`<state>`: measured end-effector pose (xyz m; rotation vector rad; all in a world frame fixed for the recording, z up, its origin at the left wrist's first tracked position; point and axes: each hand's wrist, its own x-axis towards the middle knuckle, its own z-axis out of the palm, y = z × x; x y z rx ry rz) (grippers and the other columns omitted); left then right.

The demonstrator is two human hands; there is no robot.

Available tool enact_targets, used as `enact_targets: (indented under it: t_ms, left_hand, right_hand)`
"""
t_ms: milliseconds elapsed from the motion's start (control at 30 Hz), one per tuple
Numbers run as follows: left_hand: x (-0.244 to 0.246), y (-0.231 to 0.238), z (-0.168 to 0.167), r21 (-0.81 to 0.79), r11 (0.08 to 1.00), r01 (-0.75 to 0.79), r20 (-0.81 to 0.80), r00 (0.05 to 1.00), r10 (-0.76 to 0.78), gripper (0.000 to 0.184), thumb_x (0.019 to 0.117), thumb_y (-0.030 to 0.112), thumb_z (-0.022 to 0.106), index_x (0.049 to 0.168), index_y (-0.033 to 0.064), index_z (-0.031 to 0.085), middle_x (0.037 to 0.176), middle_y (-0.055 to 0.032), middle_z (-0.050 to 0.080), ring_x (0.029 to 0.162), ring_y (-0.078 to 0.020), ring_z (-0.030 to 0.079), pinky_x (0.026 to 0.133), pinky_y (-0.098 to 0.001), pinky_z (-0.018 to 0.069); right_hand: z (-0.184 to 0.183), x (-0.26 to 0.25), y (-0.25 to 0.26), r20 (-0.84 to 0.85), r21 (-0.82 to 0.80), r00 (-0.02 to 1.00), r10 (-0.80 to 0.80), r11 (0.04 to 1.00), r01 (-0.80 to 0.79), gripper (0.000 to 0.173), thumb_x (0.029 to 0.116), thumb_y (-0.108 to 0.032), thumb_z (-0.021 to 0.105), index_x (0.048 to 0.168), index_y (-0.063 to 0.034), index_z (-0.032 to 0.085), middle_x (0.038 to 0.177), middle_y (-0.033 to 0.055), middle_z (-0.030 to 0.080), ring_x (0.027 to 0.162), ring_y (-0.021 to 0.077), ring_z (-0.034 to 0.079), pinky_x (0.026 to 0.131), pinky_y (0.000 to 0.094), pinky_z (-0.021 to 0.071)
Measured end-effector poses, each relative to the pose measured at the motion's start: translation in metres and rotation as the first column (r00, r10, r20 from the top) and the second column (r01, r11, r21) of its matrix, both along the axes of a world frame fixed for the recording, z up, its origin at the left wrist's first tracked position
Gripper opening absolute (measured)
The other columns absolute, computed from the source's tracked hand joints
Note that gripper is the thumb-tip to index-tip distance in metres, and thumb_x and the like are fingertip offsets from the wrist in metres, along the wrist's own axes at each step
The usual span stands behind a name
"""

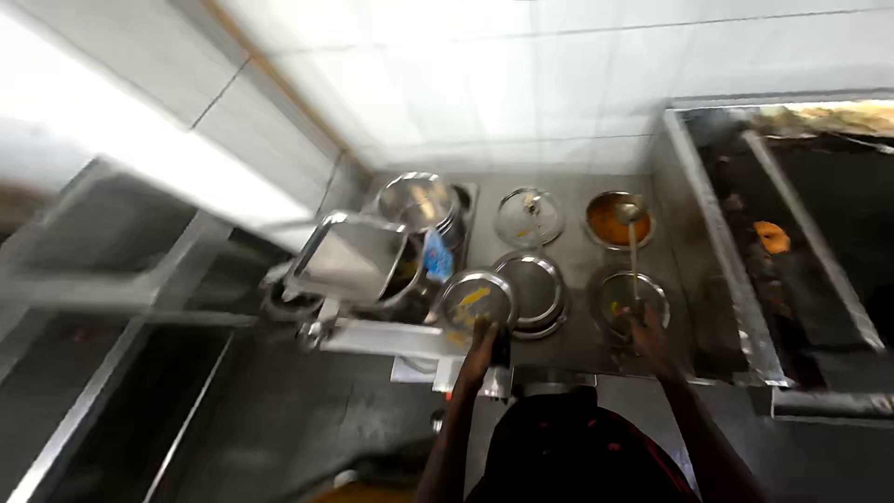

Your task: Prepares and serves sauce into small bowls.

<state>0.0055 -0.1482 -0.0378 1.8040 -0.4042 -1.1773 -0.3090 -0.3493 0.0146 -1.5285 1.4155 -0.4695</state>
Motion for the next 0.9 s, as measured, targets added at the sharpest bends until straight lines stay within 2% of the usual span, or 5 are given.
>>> enact_targets:
  t_ms: [200,467,633,767,900]
  left_hand:
    - [-0.011,-0.047,0.026,0.151,0.981,-0.125,0.136,0.985,0.104,0.088,0.0927,0.071,0.055,0.162,0.0261,0.025,0.142,-0.0195,0.059,0.126,-0.0391,0.061,0.102,-0.0667,0.0479]
    - [-0.042,-0.081,0.015,-0.067,0.891,-0.449,-0.023,0.894,0.448,0.084,0.0959,0.069,0.051,0.162,0.0205,0.029,0.155,-0.0167,0.047,0.139,-0.0360,0.050,0.109,-0.0653,0.0433]
    - [-0.054,-0.089,0.012,-0.123,0.852,-0.509,-0.063,0.861,0.505,0.083,0.0976,0.069,0.047,0.163,0.0222,0.026,0.162,-0.0136,0.039,0.144,-0.0341,0.044,0.112,-0.0646,0.0394]
    - [-0.062,-0.064,0.025,-0.279,0.824,-0.493,-0.086,0.868,0.490,0.069,0.1038,0.062,0.041,0.157,0.0178,0.040,0.150,-0.0117,0.053,0.135,-0.0257,0.055,0.110,-0.0542,0.0465]
    - [-0.080,-0.010,0.038,-0.400,0.658,-0.638,-0.329,0.770,0.547,0.052,0.1061,0.056,0.037,0.137,0.0196,0.058,0.116,-0.0040,0.069,0.100,-0.0181,0.067,0.084,-0.0433,0.0577]
  right_hand:
    - [0.008,-0.022,0.005,0.117,-0.037,0.991,0.070,0.997,-0.066,0.043,0.1083,-0.025,0.052,0.144,-0.0031,0.043,0.098,0.0130,0.071,0.052,0.0188,0.060,0.045,0.0356,0.0541]
    - [0.039,-0.026,-0.010,0.161,-0.156,0.958,0.236,0.965,-0.212,0.029,0.1075,-0.016,0.046,0.132,-0.0006,0.043,0.100,0.0110,0.073,0.046,0.0139,0.059,0.038,0.0287,0.0518]
    - [0.044,-0.028,0.000,0.238,-0.158,0.923,0.302,0.950,-0.270,0.022,0.1077,-0.018,0.046,0.124,-0.0040,0.046,0.105,0.0107,0.074,0.049,0.0148,0.063,0.042,0.0276,0.0545]
    - [0.027,-0.045,0.001,0.239,-0.139,0.919,0.315,0.947,-0.289,0.027,0.1070,-0.017,0.047,0.128,0.0000,0.046,0.105,0.0126,0.073,0.053,0.0176,0.064,0.046,0.0308,0.0558]
    - [0.020,-0.042,-0.002,0.123,-0.075,0.968,0.221,0.974,-0.213,0.035,0.1050,-0.024,0.057,0.128,0.0013,0.055,0.085,0.0111,0.071,0.057,0.0216,0.065,0.050,0.0377,0.0574]
